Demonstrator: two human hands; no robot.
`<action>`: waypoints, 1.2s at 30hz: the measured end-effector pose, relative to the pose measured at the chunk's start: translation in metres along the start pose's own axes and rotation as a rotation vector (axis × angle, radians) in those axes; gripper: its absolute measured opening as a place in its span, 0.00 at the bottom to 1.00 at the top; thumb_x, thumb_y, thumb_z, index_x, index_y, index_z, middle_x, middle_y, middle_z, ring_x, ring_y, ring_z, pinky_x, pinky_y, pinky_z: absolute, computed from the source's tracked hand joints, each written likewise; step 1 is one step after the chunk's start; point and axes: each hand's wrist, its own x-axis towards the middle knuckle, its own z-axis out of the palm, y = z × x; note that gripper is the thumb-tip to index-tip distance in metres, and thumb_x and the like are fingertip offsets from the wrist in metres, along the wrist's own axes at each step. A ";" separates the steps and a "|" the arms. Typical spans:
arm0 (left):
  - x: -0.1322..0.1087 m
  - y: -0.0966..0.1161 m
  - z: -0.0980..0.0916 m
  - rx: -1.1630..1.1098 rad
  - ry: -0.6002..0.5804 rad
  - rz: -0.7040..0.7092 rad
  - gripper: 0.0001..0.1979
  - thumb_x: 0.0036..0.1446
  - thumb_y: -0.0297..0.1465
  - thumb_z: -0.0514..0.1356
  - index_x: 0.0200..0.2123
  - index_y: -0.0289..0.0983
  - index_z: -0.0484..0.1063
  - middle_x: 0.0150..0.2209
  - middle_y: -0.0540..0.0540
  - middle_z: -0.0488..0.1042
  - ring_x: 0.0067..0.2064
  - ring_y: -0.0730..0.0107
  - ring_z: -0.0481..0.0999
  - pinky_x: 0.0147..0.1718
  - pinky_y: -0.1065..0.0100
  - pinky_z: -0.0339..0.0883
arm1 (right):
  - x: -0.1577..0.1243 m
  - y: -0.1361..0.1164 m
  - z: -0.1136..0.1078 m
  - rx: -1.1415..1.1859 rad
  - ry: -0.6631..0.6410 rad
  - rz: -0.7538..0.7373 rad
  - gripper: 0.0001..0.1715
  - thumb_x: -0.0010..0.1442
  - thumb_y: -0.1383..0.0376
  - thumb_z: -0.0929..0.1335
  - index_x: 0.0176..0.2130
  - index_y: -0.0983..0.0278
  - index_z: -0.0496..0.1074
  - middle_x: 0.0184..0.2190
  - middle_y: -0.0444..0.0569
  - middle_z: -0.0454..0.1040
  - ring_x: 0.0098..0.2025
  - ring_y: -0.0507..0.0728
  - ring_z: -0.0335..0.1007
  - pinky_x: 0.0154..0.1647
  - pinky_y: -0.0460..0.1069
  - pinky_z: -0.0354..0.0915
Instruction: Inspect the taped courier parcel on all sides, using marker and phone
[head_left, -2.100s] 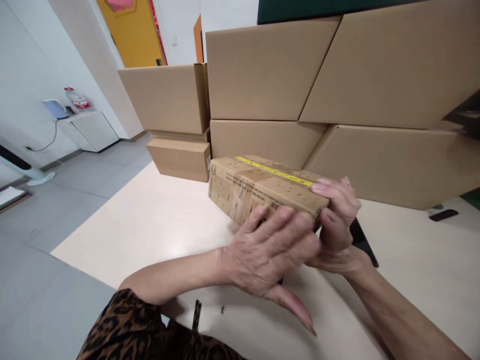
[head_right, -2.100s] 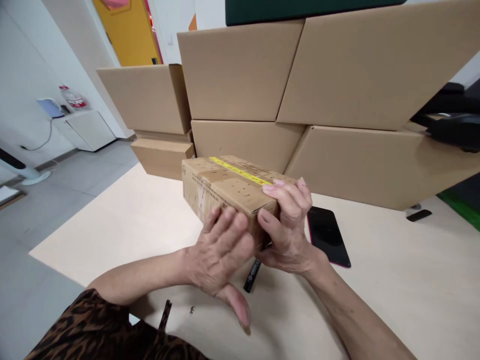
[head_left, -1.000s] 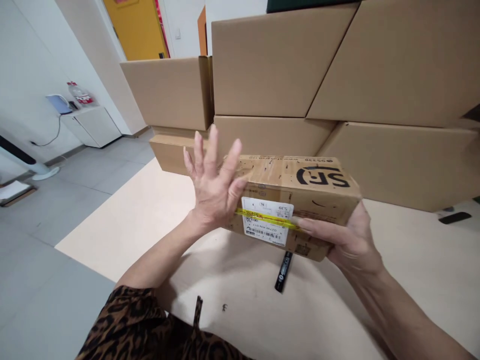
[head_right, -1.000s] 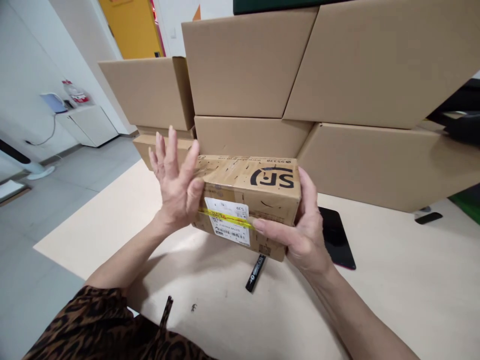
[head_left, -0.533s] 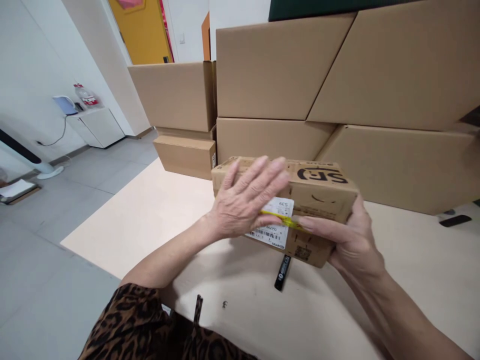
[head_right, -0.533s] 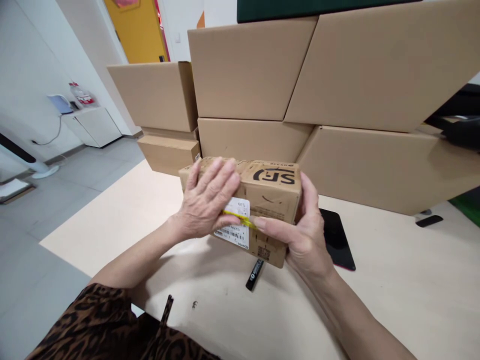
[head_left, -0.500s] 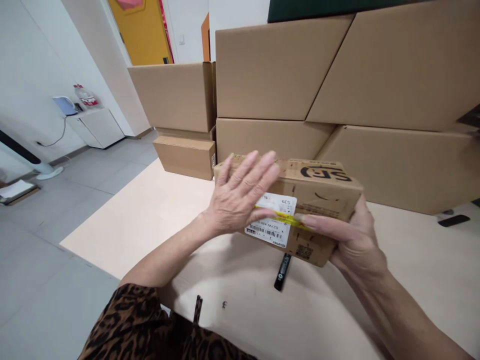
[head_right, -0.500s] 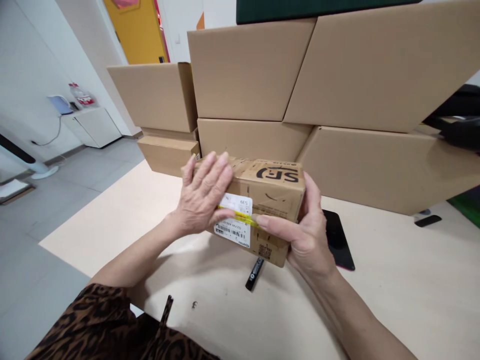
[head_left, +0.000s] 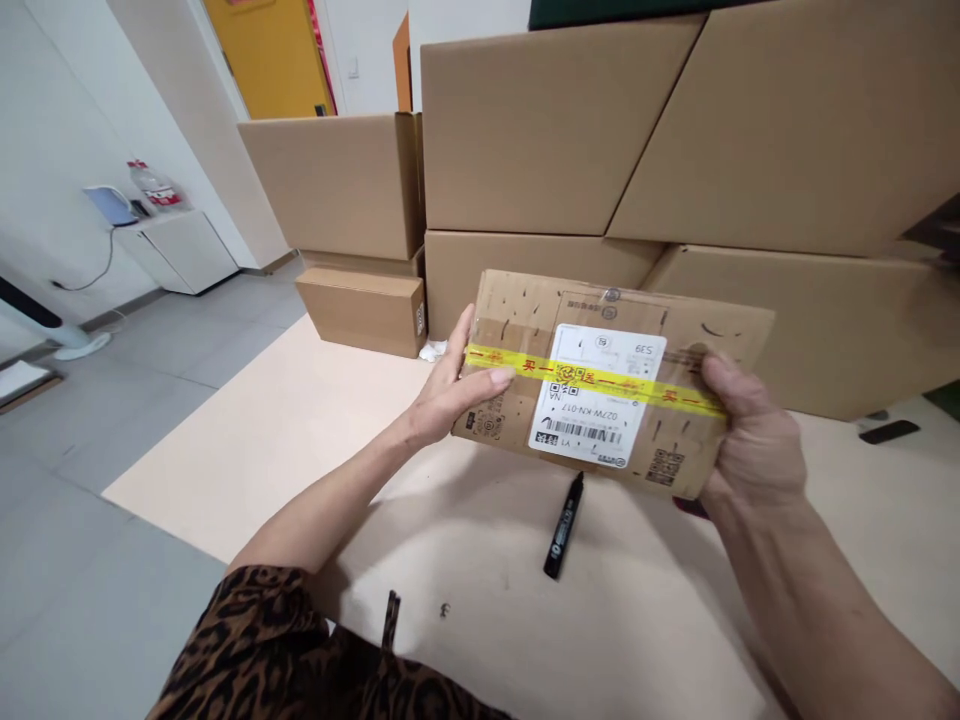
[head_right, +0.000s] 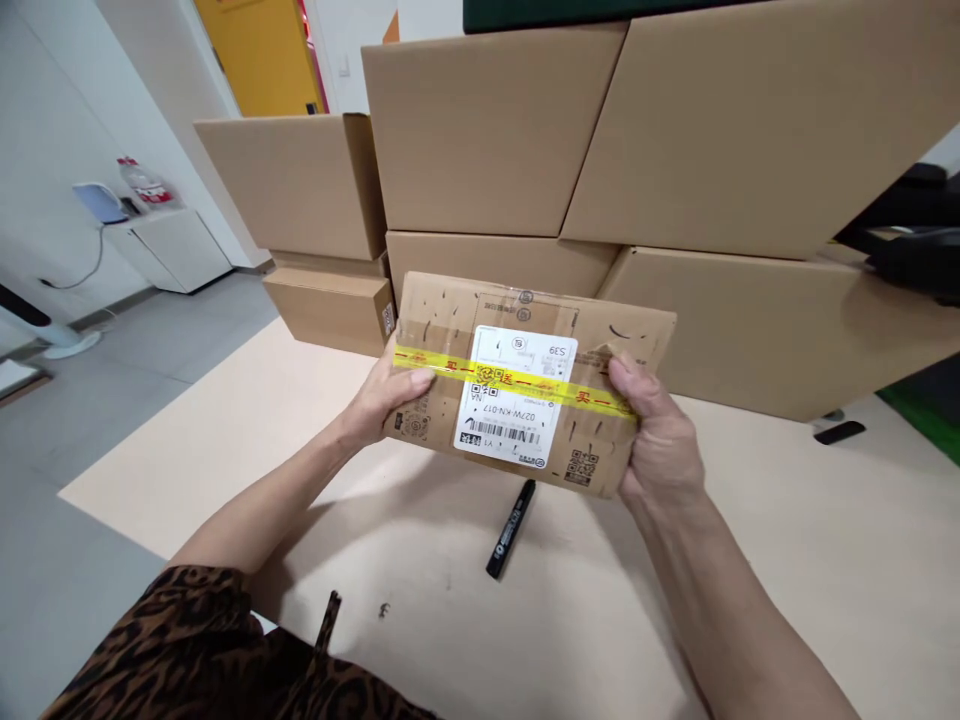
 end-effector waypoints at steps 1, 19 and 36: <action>0.000 0.002 0.003 -0.062 0.003 -0.046 0.50 0.50 0.47 0.75 0.73 0.46 0.61 0.72 0.38 0.69 0.74 0.36 0.66 0.71 0.38 0.63 | -0.001 0.005 -0.001 -0.020 0.006 -0.011 0.10 0.68 0.55 0.70 0.43 0.50 0.83 0.35 0.41 0.87 0.52 0.70 0.86 0.59 0.79 0.76; 0.022 -0.007 -0.018 -0.440 0.103 -0.559 0.30 0.61 0.47 0.64 0.61 0.37 0.74 0.52 0.38 0.86 0.61 0.42 0.83 0.61 0.43 0.77 | -0.020 0.013 0.009 -0.477 -0.105 -0.337 0.48 0.68 0.50 0.71 0.78 0.40 0.49 0.79 0.44 0.57 0.79 0.68 0.54 0.77 0.75 0.54; 0.000 -0.020 -0.009 0.401 0.004 0.434 0.57 0.52 0.71 0.60 0.77 0.50 0.50 0.83 0.46 0.36 0.83 0.41 0.28 0.80 0.45 0.33 | 0.001 0.002 0.011 -0.126 0.200 0.112 0.36 0.57 0.43 0.78 0.59 0.53 0.76 0.57 0.50 0.82 0.63 0.65 0.76 0.68 0.64 0.71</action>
